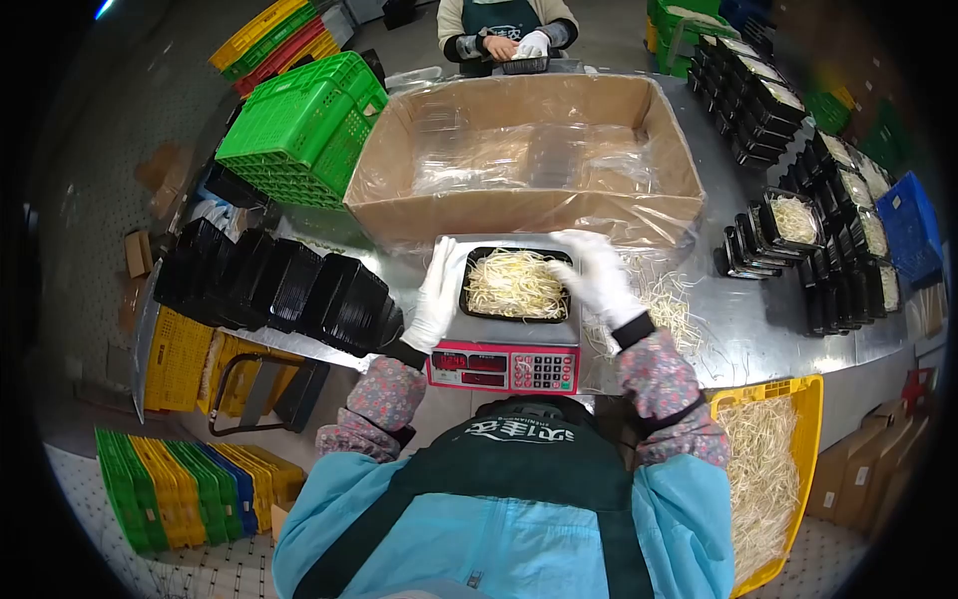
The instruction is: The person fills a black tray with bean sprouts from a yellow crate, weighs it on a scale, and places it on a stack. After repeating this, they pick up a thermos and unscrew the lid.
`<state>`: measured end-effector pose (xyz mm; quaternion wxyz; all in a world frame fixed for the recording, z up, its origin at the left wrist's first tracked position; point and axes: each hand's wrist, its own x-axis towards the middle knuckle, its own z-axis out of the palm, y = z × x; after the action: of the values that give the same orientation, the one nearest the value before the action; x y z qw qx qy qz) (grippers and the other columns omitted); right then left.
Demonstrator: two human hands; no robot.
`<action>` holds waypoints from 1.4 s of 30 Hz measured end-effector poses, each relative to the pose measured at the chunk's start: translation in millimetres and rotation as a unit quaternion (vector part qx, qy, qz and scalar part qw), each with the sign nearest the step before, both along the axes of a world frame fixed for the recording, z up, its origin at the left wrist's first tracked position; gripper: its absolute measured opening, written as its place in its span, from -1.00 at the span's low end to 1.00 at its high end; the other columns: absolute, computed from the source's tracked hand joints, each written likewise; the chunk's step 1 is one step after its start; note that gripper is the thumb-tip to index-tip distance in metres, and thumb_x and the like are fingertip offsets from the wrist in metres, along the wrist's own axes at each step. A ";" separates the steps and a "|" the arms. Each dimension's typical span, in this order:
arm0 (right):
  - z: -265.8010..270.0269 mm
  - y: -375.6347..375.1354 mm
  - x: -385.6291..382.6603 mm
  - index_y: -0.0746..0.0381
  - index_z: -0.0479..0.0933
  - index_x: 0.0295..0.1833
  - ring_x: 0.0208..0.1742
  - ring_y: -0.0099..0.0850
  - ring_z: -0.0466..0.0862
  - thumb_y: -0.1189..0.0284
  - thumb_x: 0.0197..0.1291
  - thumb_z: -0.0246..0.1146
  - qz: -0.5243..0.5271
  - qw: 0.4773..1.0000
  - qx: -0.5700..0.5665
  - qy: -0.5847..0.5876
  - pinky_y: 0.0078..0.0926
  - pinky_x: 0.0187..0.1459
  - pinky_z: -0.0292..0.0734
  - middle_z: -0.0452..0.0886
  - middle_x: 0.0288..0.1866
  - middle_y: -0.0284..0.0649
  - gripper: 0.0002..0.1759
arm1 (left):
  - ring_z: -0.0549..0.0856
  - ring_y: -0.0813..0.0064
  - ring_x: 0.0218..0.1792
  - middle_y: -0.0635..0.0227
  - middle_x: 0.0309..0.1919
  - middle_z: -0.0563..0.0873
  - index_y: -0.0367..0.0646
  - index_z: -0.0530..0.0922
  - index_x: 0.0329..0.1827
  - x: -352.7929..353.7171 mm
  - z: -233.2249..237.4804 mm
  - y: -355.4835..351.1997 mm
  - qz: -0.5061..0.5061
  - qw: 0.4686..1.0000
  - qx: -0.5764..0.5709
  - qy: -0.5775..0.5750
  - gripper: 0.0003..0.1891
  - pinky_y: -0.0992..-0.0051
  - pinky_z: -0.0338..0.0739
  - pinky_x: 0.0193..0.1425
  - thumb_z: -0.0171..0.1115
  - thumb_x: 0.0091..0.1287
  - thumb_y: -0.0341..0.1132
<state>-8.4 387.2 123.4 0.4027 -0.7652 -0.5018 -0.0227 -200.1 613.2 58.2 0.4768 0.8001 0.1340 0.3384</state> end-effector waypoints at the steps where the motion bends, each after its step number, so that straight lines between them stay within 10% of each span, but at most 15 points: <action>1: 3.9 20.2 -14.3 0.13 0.58 0.26 0.28 -0.11 0.57 0.22 0.17 0.42 0.044 0.999 0.020 -0.023 -0.20 0.33 0.42 0.65 0.17 -0.09 -0.46 | 0.39 0.11 0.47 0.00 0.42 0.45 -0.26 0.29 0.53 9.1 21.5 -18.4 -0.024 0.999 -0.017 -0.014 -0.47 0.28 0.23 0.55 0.06 0.48 -0.49; 4: -17.7 47.3 -35.7 0.08 0.66 0.11 0.28 -0.10 0.55 0.30 0.15 0.42 0.071 0.991 -0.047 -0.104 -0.18 0.30 0.42 0.67 0.13 -0.15 -0.62 | 0.42 -0.05 0.40 0.05 0.35 0.53 -0.20 0.42 0.44 25.1 18.2 -28.7 -0.017 0.953 0.276 0.125 -0.44 0.10 0.21 0.52 0.19 0.37 -0.30; 9: -29.1 2.8 11.5 0.13 0.73 -0.17 0.26 -0.16 0.54 0.41 0.10 0.46 0.069 0.989 -0.073 0.106 -0.23 0.33 0.41 0.62 0.18 -0.10 -0.84 | 0.34 -0.03 0.47 0.00 0.42 0.46 -0.23 0.38 0.46 13.7 13.2 -26.5 -0.042 0.941 0.305 0.137 -0.43 0.10 0.11 0.57 0.18 0.41 -0.27; 17: -6.6 -9.5 -3.4 0.19 0.32 0.47 0.38 0.02 0.45 0.10 -0.09 0.59 -0.003 0.972 -0.224 -0.065 -0.14 0.39 0.36 0.50 0.29 0.10 0.01 | 0.25 -0.10 0.51 0.02 0.50 0.34 -0.26 0.28 0.52 27.7 53.7 -31.9 -0.131 0.917 0.343 0.153 -0.03 0.00 0.12 0.54 0.43 0.12 0.13; 24: -36.3 1.6 -9.2 0.17 0.64 -0.24 -0.25 -0.10 0.72 0.31 0.12 0.33 -0.011 0.964 -0.216 -0.153 -0.13 -0.18 0.61 0.68 -0.36 -0.11 -0.83 | 0.50 0.14 0.21 0.23 0.25 0.55 -0.07 0.42 0.41 58.8 36.4 -42.4 -0.128 0.896 0.364 0.219 -0.27 0.11 0.36 0.28 0.35 0.24 0.10; 40: 23.2 -112.8 47.0 0.24 0.75 -0.20 -0.32 -0.25 0.76 0.37 0.20 0.39 -0.148 0.961 0.003 0.234 -0.38 -0.19 0.62 0.75 -0.33 -0.08 -0.84 | 0.35 -0.05 0.45 -0.09 0.44 0.37 -0.32 0.21 0.54 11.3 58.9 -13.1 -0.143 0.948 0.248 0.142 0.13 0.13 0.18 0.55 0.62 -0.09 -0.04; 42: -5.2 -124.0 57.3 0.20 0.76 -0.18 -0.22 -0.18 0.77 0.33 0.17 0.41 -0.178 0.963 -0.171 0.112 -0.30 -0.11 0.63 0.77 -0.29 -0.08 -0.81 | 0.34 -0.07 0.46 -0.14 0.43 0.37 -0.37 0.19 0.53 0.0 59.4 -4.4 -0.127 0.949 0.245 0.155 0.13 0.16 0.18 0.57 0.64 -0.11 -0.14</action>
<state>48.8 263.2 118.3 0.3089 -0.8972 -0.3057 0.0786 -200.1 608.8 117.6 0.2785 0.9452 0.0166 0.1695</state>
